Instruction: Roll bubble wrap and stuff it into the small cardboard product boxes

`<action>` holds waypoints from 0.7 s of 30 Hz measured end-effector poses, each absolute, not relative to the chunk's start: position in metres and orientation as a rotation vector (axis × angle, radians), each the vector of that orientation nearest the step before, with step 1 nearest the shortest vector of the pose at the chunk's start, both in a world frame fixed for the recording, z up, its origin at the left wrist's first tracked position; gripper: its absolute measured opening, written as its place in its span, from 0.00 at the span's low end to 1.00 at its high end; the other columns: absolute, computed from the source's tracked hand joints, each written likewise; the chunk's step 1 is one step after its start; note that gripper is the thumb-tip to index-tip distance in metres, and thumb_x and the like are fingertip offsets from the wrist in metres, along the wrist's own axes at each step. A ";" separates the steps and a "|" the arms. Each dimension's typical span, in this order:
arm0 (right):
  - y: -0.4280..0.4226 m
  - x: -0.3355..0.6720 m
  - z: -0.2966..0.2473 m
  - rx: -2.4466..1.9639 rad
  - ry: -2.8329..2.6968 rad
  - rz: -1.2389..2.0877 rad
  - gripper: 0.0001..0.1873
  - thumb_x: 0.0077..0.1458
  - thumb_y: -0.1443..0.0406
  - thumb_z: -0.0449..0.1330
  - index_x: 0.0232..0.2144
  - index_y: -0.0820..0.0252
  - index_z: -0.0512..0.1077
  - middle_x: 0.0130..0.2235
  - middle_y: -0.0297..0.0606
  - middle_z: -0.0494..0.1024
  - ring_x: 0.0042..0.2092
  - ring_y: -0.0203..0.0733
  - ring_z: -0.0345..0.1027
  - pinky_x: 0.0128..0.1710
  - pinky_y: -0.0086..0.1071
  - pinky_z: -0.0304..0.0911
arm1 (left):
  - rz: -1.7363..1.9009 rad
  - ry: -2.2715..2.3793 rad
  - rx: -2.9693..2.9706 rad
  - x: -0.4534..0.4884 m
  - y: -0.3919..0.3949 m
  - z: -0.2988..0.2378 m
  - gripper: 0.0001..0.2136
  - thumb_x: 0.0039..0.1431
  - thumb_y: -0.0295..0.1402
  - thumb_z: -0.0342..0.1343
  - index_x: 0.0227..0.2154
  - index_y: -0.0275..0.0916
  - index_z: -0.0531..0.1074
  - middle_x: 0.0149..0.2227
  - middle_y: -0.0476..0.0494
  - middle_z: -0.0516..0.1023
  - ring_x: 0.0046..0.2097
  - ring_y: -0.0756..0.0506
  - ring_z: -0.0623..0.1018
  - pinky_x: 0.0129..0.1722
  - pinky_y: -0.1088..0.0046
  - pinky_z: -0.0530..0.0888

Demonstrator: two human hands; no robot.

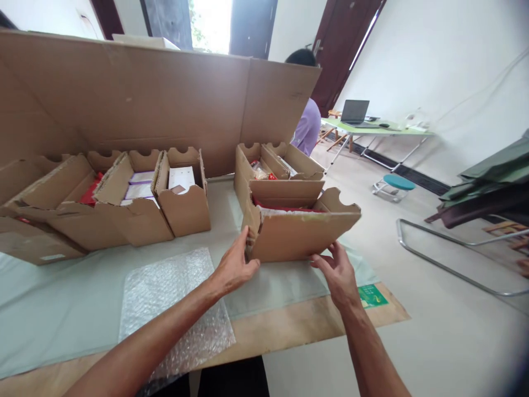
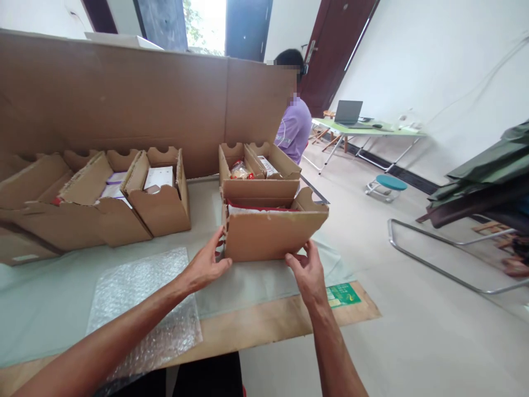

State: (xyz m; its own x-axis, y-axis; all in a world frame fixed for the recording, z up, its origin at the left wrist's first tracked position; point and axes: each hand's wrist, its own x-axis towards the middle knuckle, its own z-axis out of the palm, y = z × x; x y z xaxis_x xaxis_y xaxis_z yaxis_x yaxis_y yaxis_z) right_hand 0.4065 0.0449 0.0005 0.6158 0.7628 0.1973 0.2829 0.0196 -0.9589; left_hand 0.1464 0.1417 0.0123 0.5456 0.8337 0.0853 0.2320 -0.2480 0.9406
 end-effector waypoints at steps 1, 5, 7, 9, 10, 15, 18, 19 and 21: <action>0.042 0.405 -0.004 -1.551 -0.856 0.406 0.39 0.50 0.52 0.69 0.61 0.57 0.65 0.63 0.51 0.70 0.44 0.49 0.79 0.41 0.42 0.76 | 0.727 0.905 1.813 0.141 0.143 0.012 0.45 0.54 0.34 0.60 0.74 0.39 0.48 0.70 0.31 0.63 0.67 0.32 0.68 0.65 0.49 0.67; 0.016 0.379 -0.027 -1.642 -0.836 0.211 0.34 0.59 0.53 0.64 0.63 0.55 0.65 0.61 0.52 0.73 0.52 0.56 0.77 0.45 0.45 0.75 | 0.691 1.078 2.106 0.072 0.142 -0.003 0.32 0.57 0.34 0.58 0.66 0.43 0.66 0.65 0.35 0.72 0.66 0.33 0.70 0.68 0.46 0.63; 0.000 0.350 -0.035 -1.653 -1.086 0.145 0.21 0.63 0.57 0.60 0.57 0.53 0.72 0.56 0.48 0.78 0.51 0.54 0.78 0.45 0.43 0.75 | 0.665 1.244 2.232 0.022 0.141 -0.016 0.25 0.57 0.33 0.56 0.59 0.42 0.73 0.64 0.34 0.74 0.65 0.32 0.71 0.66 0.45 0.65; -0.011 0.310 -0.038 -1.555 -1.442 0.092 0.15 0.65 0.64 0.58 0.52 0.50 0.75 0.55 0.43 0.80 0.53 0.51 0.77 0.49 0.42 0.73 | 0.655 1.427 2.324 -0.024 0.144 -0.027 0.22 0.58 0.35 0.54 0.55 0.42 0.76 0.62 0.33 0.75 0.64 0.31 0.72 0.64 0.43 0.68; -0.012 0.287 -0.038 -1.475 -1.621 0.092 0.17 0.65 0.67 0.57 0.53 0.49 0.74 0.55 0.41 0.81 0.54 0.49 0.76 0.52 0.42 0.72 | 0.637 1.513 2.362 -0.044 0.146 -0.030 0.21 0.58 0.37 0.54 0.54 0.42 0.76 0.62 0.33 0.75 0.64 0.30 0.72 0.63 0.44 0.69; 0.002 0.197 -0.025 -1.204 -2.272 0.337 0.17 0.57 0.65 0.61 0.50 0.54 0.75 0.58 0.43 0.79 0.57 0.53 0.73 0.53 0.46 0.69 | 0.472 1.769 2.444 -0.088 0.154 -0.031 0.23 0.61 0.39 0.50 0.56 0.38 0.74 0.59 0.31 0.77 0.60 0.31 0.75 0.60 0.50 0.71; 0.009 0.188 -0.015 -1.321 -2.341 0.442 0.18 0.59 0.67 0.60 0.52 0.55 0.75 0.61 0.42 0.77 0.62 0.52 0.69 0.61 0.47 0.63 | 0.351 1.790 2.443 -0.086 0.150 -0.022 0.23 0.63 0.37 0.50 0.59 0.37 0.72 0.55 0.32 0.79 0.55 0.32 0.77 0.56 0.53 0.72; 0.010 0.191 -0.013 -1.358 -2.330 0.438 0.19 0.60 0.69 0.58 0.53 0.55 0.75 0.61 0.42 0.77 0.63 0.50 0.68 0.62 0.47 0.62 | 0.319 1.801 2.430 -0.084 0.148 -0.018 0.23 0.63 0.37 0.50 0.59 0.37 0.72 0.53 0.33 0.80 0.54 0.32 0.78 0.55 0.54 0.72; 0.015 0.204 -0.012 -1.401 -2.303 0.362 0.20 0.61 0.72 0.55 0.53 0.56 0.75 0.60 0.42 0.78 0.63 0.50 0.68 0.62 0.48 0.62 | 0.255 1.816 2.374 -0.081 0.145 -0.009 0.22 0.64 0.36 0.51 0.59 0.37 0.71 0.50 0.34 0.81 0.53 0.34 0.78 0.54 0.57 0.71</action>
State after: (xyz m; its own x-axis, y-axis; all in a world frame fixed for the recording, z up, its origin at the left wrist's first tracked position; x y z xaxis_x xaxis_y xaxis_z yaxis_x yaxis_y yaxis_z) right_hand 0.2040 0.0146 -0.0117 -0.4053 0.8884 0.2154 0.7796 0.4590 -0.4261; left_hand -0.0807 0.1447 -0.0090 0.2567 0.9653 0.0483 0.9413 -0.2611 0.2141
